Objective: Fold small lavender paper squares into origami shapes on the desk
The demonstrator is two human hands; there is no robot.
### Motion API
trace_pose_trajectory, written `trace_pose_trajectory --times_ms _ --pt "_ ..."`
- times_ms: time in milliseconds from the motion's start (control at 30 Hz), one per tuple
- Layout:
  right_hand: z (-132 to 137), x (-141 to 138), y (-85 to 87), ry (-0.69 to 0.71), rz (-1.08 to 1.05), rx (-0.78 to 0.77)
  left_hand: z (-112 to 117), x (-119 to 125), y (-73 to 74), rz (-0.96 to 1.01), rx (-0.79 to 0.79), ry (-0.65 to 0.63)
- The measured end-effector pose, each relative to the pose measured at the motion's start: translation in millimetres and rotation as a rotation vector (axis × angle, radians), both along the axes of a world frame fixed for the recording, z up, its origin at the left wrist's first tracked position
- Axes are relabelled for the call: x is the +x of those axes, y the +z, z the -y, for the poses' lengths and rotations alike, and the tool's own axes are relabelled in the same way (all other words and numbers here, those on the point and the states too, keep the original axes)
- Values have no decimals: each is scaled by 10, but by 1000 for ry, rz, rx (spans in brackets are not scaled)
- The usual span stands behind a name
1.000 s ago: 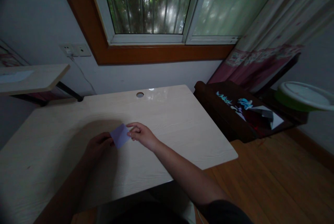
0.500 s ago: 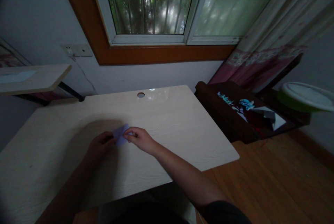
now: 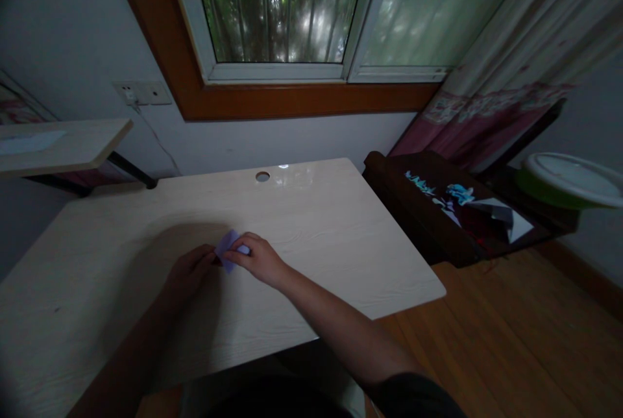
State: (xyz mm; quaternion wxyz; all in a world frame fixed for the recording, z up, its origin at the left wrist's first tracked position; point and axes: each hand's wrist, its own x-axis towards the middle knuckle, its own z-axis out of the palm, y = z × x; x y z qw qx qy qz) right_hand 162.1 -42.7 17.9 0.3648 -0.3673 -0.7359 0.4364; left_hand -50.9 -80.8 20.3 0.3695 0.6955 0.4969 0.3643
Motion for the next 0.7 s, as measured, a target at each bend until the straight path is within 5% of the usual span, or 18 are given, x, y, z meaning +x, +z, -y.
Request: trace_pose_trajectory --times_ms 700 --pt "50 -52 -54 0 18 109 -34 0 -58 -63 -15 65"
